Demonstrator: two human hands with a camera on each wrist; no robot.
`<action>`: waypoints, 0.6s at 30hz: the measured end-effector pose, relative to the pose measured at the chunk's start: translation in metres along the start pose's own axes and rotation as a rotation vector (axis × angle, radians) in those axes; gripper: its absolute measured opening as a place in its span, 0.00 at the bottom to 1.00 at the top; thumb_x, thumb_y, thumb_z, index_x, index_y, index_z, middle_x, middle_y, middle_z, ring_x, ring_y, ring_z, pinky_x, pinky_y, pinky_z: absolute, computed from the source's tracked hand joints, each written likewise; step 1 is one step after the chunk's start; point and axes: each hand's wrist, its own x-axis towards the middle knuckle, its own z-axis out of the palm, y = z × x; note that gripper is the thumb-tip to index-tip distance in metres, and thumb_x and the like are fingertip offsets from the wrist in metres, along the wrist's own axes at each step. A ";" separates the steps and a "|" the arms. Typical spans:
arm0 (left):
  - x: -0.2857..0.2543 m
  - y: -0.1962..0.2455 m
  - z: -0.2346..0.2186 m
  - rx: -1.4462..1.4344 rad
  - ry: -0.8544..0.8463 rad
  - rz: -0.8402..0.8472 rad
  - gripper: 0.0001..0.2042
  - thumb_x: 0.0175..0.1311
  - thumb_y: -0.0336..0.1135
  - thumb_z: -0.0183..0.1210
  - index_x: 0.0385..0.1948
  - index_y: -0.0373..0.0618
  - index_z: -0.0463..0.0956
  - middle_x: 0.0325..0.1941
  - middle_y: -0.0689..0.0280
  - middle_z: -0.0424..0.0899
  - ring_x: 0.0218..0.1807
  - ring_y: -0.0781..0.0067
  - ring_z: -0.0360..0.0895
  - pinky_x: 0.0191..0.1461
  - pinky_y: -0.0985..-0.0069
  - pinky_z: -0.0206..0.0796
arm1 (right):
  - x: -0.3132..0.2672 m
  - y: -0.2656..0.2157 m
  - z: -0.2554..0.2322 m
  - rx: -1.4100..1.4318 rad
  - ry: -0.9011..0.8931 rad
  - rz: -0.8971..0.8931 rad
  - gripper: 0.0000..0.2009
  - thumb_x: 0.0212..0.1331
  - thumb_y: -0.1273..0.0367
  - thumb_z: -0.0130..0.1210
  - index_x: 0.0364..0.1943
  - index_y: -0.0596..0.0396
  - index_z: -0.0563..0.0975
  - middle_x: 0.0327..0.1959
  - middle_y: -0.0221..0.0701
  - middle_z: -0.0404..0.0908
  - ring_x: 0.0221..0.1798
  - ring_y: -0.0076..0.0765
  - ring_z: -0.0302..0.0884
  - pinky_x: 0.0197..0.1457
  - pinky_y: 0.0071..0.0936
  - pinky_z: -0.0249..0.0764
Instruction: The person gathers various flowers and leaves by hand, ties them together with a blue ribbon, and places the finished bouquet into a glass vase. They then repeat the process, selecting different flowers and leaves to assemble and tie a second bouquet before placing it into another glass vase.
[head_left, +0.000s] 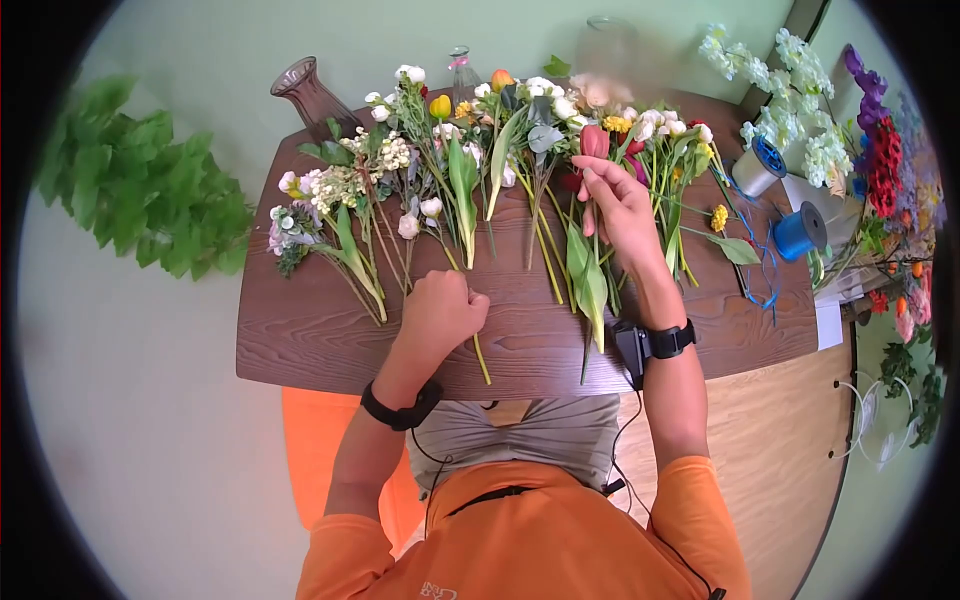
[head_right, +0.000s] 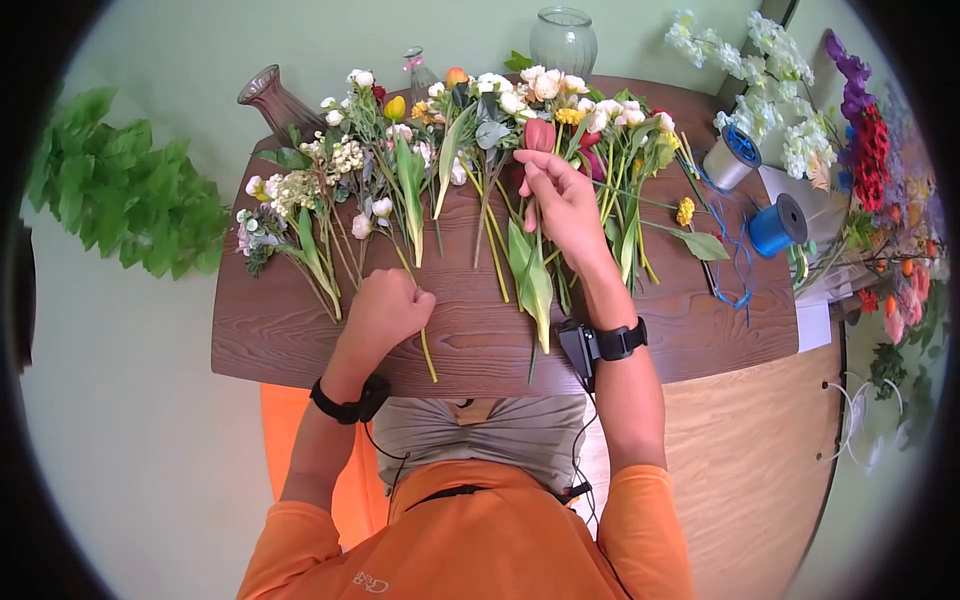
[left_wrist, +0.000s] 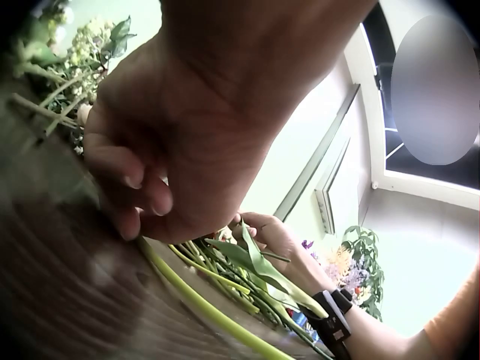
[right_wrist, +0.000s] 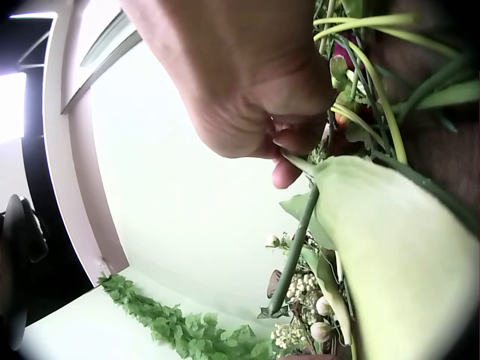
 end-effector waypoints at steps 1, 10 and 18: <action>-0.004 -0.001 0.001 0.028 0.033 -0.009 0.13 0.52 0.35 0.60 0.16 0.33 0.79 0.18 0.45 0.78 0.22 0.41 0.79 0.31 0.55 0.74 | 0.000 0.000 0.001 -0.009 -0.002 -0.014 0.15 0.77 0.67 0.48 0.61 0.57 0.77 0.33 0.23 0.77 0.20 0.17 0.73 0.21 0.16 0.64; -0.054 -0.005 -0.015 -0.176 0.104 0.040 0.10 0.52 0.32 0.64 0.21 0.33 0.79 0.18 0.51 0.80 0.20 0.53 0.79 0.29 0.64 0.72 | -0.010 -0.012 0.008 -0.051 -0.158 0.056 0.16 0.76 0.68 0.48 0.62 0.60 0.76 0.30 0.25 0.77 0.22 0.17 0.75 0.25 0.17 0.68; -0.062 0.024 -0.079 -0.335 0.295 0.008 0.07 0.52 0.29 0.67 0.23 0.38 0.78 0.18 0.59 0.80 0.20 0.62 0.79 0.29 0.69 0.73 | -0.007 -0.001 0.007 -0.085 -0.266 -0.006 0.19 0.78 0.63 0.47 0.66 0.55 0.74 0.32 0.20 0.76 0.17 0.14 0.67 0.22 0.14 0.63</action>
